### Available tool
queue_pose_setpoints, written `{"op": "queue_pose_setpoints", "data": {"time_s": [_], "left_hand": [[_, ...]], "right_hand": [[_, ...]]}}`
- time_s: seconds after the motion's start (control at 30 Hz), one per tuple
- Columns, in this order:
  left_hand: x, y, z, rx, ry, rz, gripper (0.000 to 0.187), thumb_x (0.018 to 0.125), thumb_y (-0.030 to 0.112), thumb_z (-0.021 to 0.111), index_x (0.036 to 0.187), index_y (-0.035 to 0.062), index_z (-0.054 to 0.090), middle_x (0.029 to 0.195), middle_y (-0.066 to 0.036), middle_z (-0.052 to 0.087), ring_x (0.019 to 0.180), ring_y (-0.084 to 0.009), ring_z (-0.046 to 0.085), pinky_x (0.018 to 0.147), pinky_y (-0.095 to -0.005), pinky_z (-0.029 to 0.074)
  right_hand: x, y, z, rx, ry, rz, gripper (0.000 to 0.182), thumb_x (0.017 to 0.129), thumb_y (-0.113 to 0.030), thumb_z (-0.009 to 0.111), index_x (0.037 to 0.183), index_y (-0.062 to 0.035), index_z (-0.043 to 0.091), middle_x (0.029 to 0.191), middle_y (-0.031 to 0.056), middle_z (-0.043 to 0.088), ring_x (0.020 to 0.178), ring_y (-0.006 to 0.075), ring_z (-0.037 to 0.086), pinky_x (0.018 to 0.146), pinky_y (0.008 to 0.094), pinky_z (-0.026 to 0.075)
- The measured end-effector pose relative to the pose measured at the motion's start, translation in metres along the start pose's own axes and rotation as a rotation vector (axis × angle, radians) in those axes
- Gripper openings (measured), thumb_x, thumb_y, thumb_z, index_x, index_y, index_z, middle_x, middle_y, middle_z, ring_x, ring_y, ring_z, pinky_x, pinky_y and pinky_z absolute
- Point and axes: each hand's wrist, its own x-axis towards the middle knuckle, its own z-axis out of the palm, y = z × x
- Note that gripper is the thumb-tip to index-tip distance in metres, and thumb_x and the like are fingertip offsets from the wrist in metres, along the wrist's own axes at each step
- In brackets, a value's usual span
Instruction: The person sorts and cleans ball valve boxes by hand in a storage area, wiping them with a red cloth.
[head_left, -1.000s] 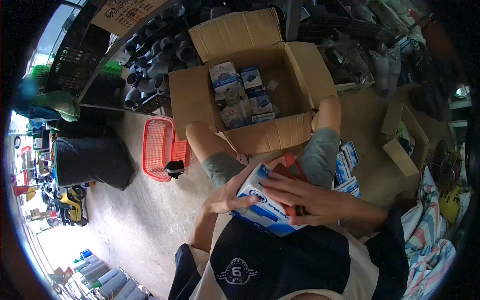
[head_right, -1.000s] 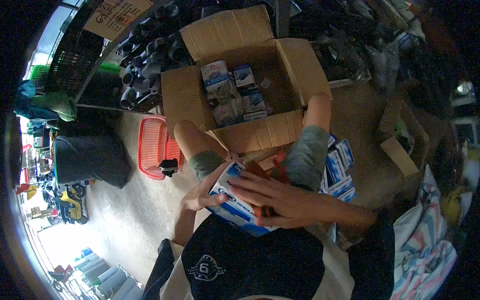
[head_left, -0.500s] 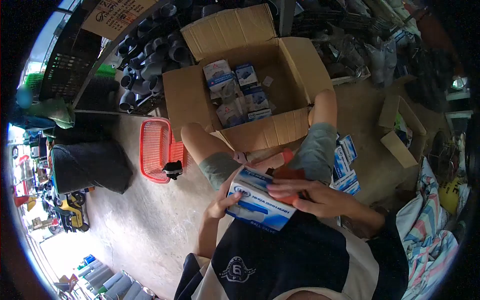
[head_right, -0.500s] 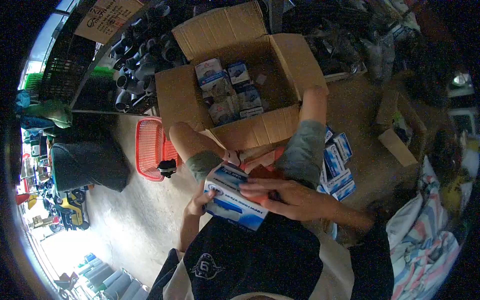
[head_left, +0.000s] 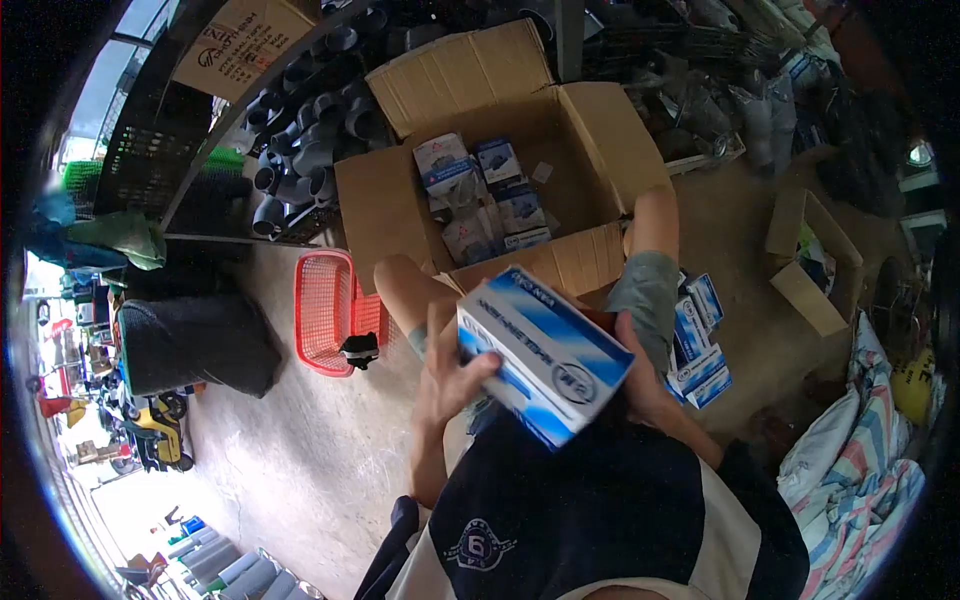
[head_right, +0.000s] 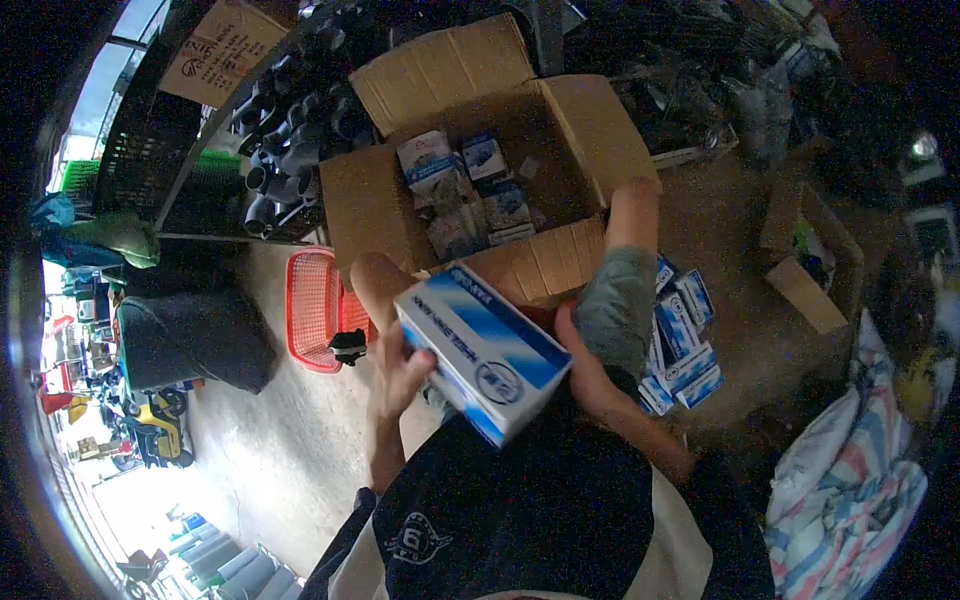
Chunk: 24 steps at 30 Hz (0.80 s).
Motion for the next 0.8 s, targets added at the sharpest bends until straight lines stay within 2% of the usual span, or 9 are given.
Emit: {"op": "queue_pose_setpoints", "data": {"time_s": [0.03, 0.13, 0.17, 0.27, 0.4, 0.53, 0.6, 0.67, 0.8], "left_hand": [[0.000, 0.002, 0.003, 0.005, 0.004, -0.057, 0.087, 0.087, 0.060, 0.062, 0.147, 0.0034, 0.035, 0.138, -0.014, 0.045, 0.126, -0.0277, 0.047, 0.105, -0.0434, 0.037], [-0.031, -0.033, 0.018, -0.692, 0.031, -0.230, 0.089, 0.087, 0.066, 0.056, 0.148, 0.0052, 0.033, 0.138, -0.014, 0.047, 0.125, -0.0288, 0.049, 0.105, -0.0435, 0.040], [-0.036, -0.025, 0.023, -0.836, 0.139, -0.366, 0.086, 0.089, 0.067, 0.050, 0.148, 0.0077, 0.031, 0.137, -0.014, 0.050, 0.122, -0.0296, 0.053, 0.104, -0.0426, 0.045], [-0.040, -0.021, 0.033, -1.063, 0.262, -0.170, 0.083, 0.092, 0.068, 0.044, 0.145, 0.0041, 0.035, 0.135, -0.016, 0.053, 0.121, -0.0297, 0.055, 0.101, -0.0444, 0.047], [-0.037, -0.008, 0.029, -0.981, 0.339, -0.108, 0.082, 0.090, 0.065, 0.049, 0.143, 0.0028, 0.037, 0.132, -0.017, 0.055, 0.117, -0.0303, 0.057, 0.099, -0.0430, 0.049], [-0.018, -0.026, 0.033, -1.342, 0.357, 0.068, 0.078, 0.087, 0.056, 0.054, 0.141, 0.0029, 0.039, 0.129, -0.018, 0.057, 0.112, -0.0304, 0.059, 0.096, -0.0406, 0.050], [-0.007, -0.019, 0.042, -1.332, 0.547, -0.052, 0.076, 0.086, 0.053, 0.055, 0.141, 0.0030, 0.039, 0.128, -0.019, 0.057, 0.112, -0.0303, 0.059, 0.095, -0.0396, 0.050], [-0.002, -0.022, 0.048, -1.303, 0.496, -0.093, 0.076, 0.086, 0.052, 0.055, 0.141, 0.0030, 0.039, 0.128, -0.019, 0.057, 0.112, -0.0303, 0.059, 0.095, -0.0398, 0.049], [-0.016, -0.020, 0.045, -1.092, 0.195, -0.172, 0.076, 0.086, 0.052, 0.055, 0.141, 0.0031, 0.039, 0.128, -0.019, 0.057, 0.112, -0.0304, 0.059, 0.096, -0.0401, 0.049]], "right_hand": [[0.009, 0.005, -0.004, 0.005, -0.153, -0.036, 0.083, 0.098, -0.066, 0.017, 0.147, -0.0008, 0.034, 0.155, 0.0171, 0.028, 0.143, 0.0266, 0.031, 0.116, 0.0420, 0.027], [0.013, -0.015, 0.035, -0.449, -0.291, -0.686, 0.076, 0.101, -0.059, 0.012, 0.149, -0.0026, 0.032, 0.159, 0.0151, 0.022, 0.148, 0.0252, 0.018, 0.119, 0.0422, 0.020], [0.013, -0.022, 0.041, -0.592, -0.327, -0.686, 0.074, 0.101, -0.058, 0.017, 0.152, -0.0054, 0.028, 0.160, 0.0163, 0.016, 0.150, 0.0289, 0.010, 0.120, 0.0447, 0.013], [0.024, -0.014, 0.052, -0.993, -0.257, -0.975, 0.074, 0.100, -0.059, 0.027, 0.153, -0.0074, 0.025, 0.161, 0.0174, 0.013, 0.149, 0.0346, 0.008, 0.119, 0.0494, 0.013], [0.022, -0.015, 0.053, -1.162, -0.318, -0.967, 0.079, 0.096, -0.059, 0.041, 0.154, -0.0086, 0.023, 0.161, 0.0181, 0.011, 0.148, 0.0399, 0.007, 0.117, 0.0551, 0.017], [0.010, -0.008, 0.051, -1.436, -0.416, -1.080, 0.080, 0.088, -0.053, 0.061, 0.152, -0.0160, 0.030, 0.161, 0.0097, 0.019, 0.148, 0.0387, 0.012, 0.110, 0.0633, 0.029], [0.004, -0.013, 0.049, -1.441, -0.462, -1.071, 0.073, 0.085, -0.046, 0.067, 0.147, -0.0199, 0.041, 0.157, 0.0023, 0.030, 0.147, 0.0352, 0.020, 0.107, 0.0640, 0.030], [0.004, -0.019, 0.041, -1.447, -0.444, -1.154, 0.072, 0.084, -0.046, 0.068, 0.146, -0.0211, 0.043, 0.156, 0.0001, 0.033, 0.146, 0.0336, 0.024, 0.106, 0.0634, 0.031], [0.012, -0.035, 0.033, -1.575, -0.707, -1.287, 0.070, 0.082, -0.046, 0.068, 0.145, -0.0285, 0.044, 0.155, -0.0030, 0.035, 0.144, 0.0313, 0.028, 0.104, 0.0627, 0.033]]}}
